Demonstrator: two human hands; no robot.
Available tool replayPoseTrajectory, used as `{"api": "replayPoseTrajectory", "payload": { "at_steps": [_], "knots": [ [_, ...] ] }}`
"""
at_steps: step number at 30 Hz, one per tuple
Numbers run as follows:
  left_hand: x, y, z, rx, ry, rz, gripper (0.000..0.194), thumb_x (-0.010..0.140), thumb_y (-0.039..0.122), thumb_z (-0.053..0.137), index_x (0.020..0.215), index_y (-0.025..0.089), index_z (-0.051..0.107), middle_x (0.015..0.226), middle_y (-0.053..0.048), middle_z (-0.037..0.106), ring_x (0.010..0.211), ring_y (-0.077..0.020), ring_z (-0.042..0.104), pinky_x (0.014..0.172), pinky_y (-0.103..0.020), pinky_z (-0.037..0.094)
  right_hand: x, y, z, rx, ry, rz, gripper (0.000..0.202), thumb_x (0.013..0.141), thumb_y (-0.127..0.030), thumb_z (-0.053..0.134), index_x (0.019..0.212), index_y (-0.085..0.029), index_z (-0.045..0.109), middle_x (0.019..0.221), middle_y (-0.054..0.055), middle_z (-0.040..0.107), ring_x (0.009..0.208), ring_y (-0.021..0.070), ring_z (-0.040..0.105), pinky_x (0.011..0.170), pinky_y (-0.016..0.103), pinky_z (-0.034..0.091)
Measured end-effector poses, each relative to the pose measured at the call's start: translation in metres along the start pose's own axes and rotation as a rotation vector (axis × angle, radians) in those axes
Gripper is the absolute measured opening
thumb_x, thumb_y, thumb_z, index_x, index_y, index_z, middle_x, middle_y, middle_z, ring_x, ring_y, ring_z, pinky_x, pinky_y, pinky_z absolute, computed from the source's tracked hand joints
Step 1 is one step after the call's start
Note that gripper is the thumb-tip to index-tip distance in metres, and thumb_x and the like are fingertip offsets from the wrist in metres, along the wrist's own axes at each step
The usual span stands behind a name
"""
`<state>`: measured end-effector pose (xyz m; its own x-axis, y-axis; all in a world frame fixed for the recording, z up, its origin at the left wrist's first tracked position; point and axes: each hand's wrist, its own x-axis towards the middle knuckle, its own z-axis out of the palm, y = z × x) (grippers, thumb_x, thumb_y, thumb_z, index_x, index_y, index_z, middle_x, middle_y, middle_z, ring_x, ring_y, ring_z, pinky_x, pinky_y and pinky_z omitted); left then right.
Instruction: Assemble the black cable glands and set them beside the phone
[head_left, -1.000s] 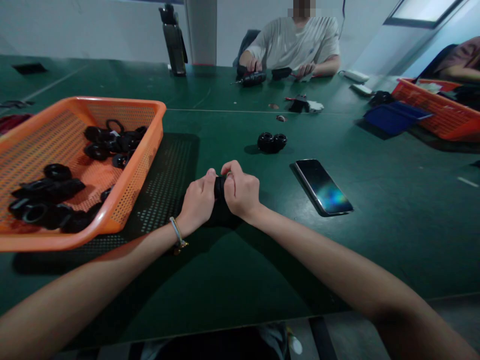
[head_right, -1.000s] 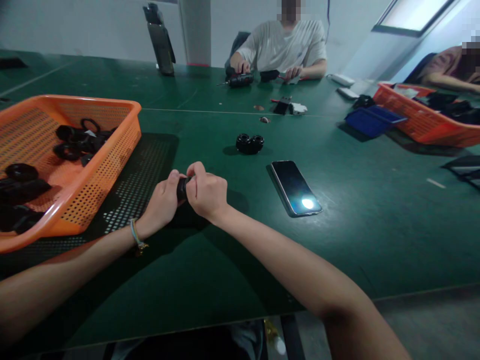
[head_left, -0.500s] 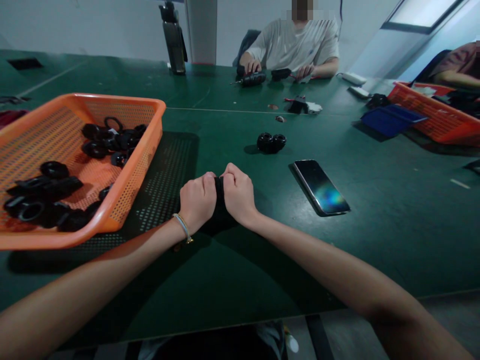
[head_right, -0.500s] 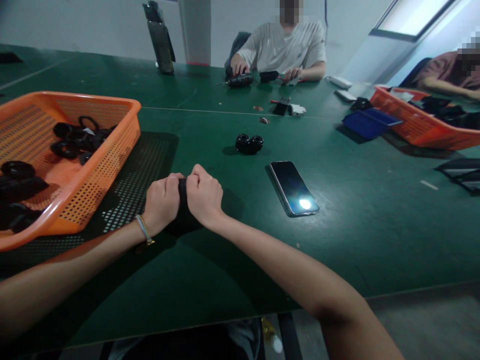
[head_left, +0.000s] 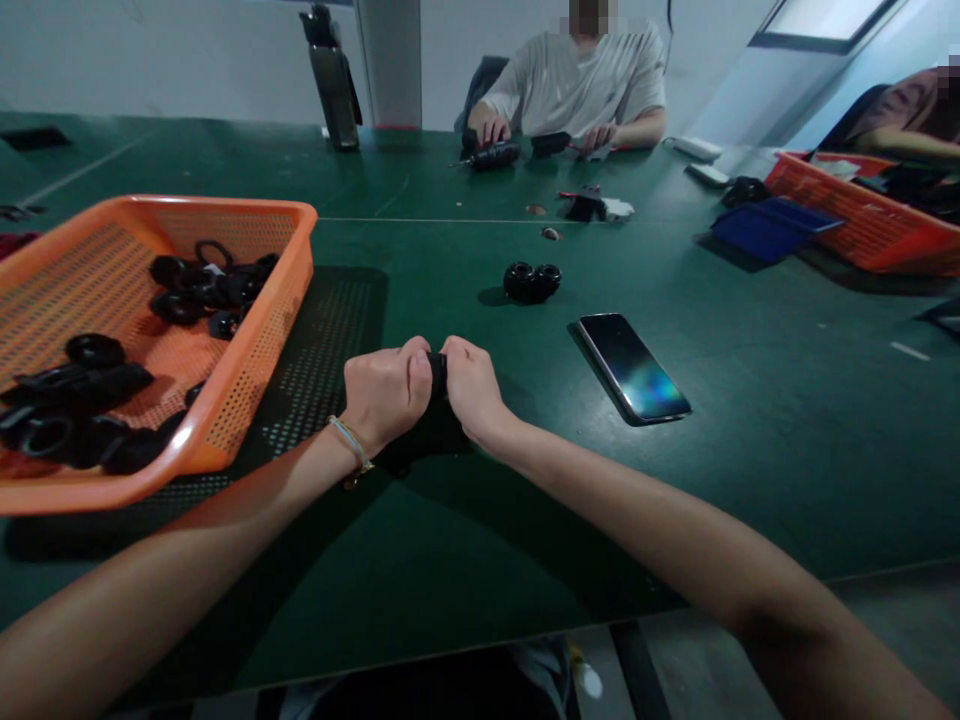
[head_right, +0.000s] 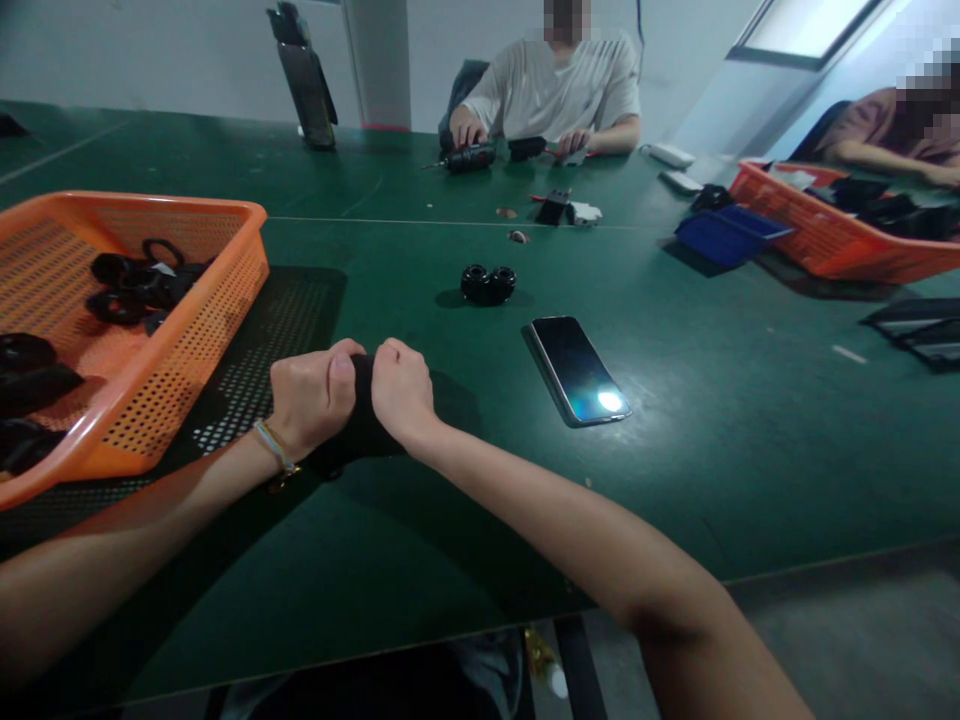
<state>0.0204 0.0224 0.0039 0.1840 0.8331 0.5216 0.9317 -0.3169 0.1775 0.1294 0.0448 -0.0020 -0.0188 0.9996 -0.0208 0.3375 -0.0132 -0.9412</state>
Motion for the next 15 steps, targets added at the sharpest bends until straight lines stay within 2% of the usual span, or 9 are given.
{"api": "replayPoseTrajectory", "payload": {
  "at_steps": [3,8,12,15],
  "knots": [
    [0.000,0.000,0.000,-0.045,-0.019,-0.028,0.051,0.089,0.030,0.016,0.077,0.015,0.063,0.057,-0.006,0.061,0.051,-0.0175,0.056,0.050,-0.027,0.029,0.000,-0.001,0.001,-0.001,-0.023,0.039,0.027,0.082,-0.019,0.031,0.056,-0.021,0.038,0.060,-0.001,0.045,0.054,0.0128,0.039,0.051,0.026,0.030],
    [0.004,0.002,0.002,-0.164,-0.085,-0.203,0.047,0.089,0.030,0.017,0.080,0.017,0.062,0.054,-0.003,0.055,0.052,-0.0188,0.054,0.051,-0.027,0.031,0.001,-0.003,-0.003,0.002,-0.063,0.040,0.029,0.086,-0.022,0.032,0.058,-0.021,0.039,0.062,-0.001,0.047,0.056,0.0128,0.042,0.051,0.026,0.032],
    [0.006,0.001,0.004,-0.320,-0.117,-0.270,0.042,0.090,0.031,0.019,0.079,0.018,0.058,0.061,-0.002,0.054,0.059,-0.0181,0.055,0.056,-0.026,0.037,0.010,0.007,-0.010,0.097,-0.173,-0.145,0.033,0.090,-0.039,0.032,0.064,-0.021,0.041,0.062,-0.003,0.044,0.057,0.0111,0.044,0.052,0.023,0.035],
    [0.006,-0.003,0.007,-0.428,-0.074,-0.290,0.037,0.091,0.033,0.024,0.080,0.019,0.056,0.064,-0.002,0.055,0.063,-0.0172,0.055,0.059,-0.025,0.040,0.016,0.015,-0.017,0.147,-0.292,-0.262,0.033,0.089,-0.046,0.032,0.070,-0.021,0.042,0.061,-0.005,0.043,0.053,0.0088,0.044,0.050,0.021,0.034]
  ]
}}
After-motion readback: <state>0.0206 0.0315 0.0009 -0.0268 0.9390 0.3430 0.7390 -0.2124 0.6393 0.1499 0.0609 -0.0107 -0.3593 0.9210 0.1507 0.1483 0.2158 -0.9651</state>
